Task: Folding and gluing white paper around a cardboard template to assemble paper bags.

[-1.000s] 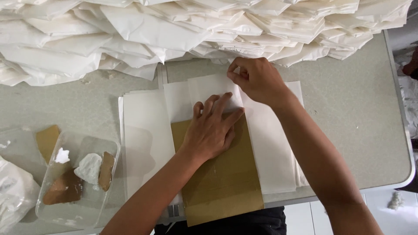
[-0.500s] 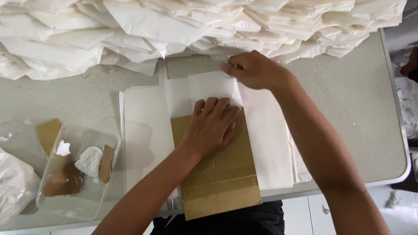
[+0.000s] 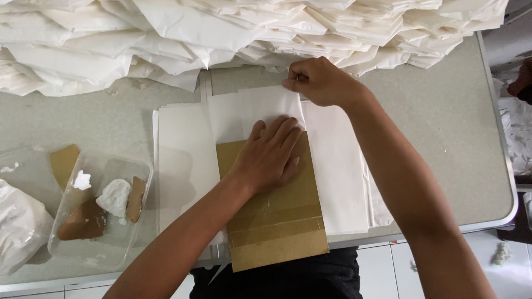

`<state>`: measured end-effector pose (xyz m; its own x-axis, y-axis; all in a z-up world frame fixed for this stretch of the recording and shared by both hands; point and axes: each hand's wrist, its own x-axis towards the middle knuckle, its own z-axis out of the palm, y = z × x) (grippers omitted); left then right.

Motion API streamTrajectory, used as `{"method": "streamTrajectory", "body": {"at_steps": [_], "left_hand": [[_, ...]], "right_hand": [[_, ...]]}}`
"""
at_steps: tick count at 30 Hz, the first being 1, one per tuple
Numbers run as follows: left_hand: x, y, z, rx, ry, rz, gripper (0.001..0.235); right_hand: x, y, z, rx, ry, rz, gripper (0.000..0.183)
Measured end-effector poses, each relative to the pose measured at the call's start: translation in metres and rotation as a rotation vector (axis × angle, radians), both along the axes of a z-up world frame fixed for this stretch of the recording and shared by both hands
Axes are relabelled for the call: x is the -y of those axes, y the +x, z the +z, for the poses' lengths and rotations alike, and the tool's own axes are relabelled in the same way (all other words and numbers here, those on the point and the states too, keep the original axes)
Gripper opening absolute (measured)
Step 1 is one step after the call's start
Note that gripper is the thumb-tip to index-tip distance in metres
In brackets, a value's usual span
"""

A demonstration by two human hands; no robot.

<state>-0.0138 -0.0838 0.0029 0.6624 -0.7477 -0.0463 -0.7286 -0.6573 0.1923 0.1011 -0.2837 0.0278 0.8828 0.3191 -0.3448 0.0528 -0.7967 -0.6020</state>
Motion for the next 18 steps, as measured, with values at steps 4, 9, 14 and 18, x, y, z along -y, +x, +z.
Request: {"method": "streamTrajectory", "body": {"at_steps": [4,9,14,18], "left_hand": [[-0.001,0.002,-0.004,-0.007,-0.048,-0.018,0.056],[0.004,0.006,-0.014,0.133,-0.417,-0.013,0.052],[0.01,0.021,-0.005,-0.039,-0.155,0.057,0.054],[0.015,0.039,-0.018,0.015,-0.168,0.116,0.039]], "right_hand": [[-0.004,-0.014,0.012,0.128,0.042,-0.013,0.019],[-0.006,-0.037,0.017,0.324,0.186,-0.15,0.023],[-0.005,-0.072,0.007,0.482,0.061,-0.162,0.026],[-0.012,-0.109,0.022,0.128,-0.307,-0.193,0.023]]}}
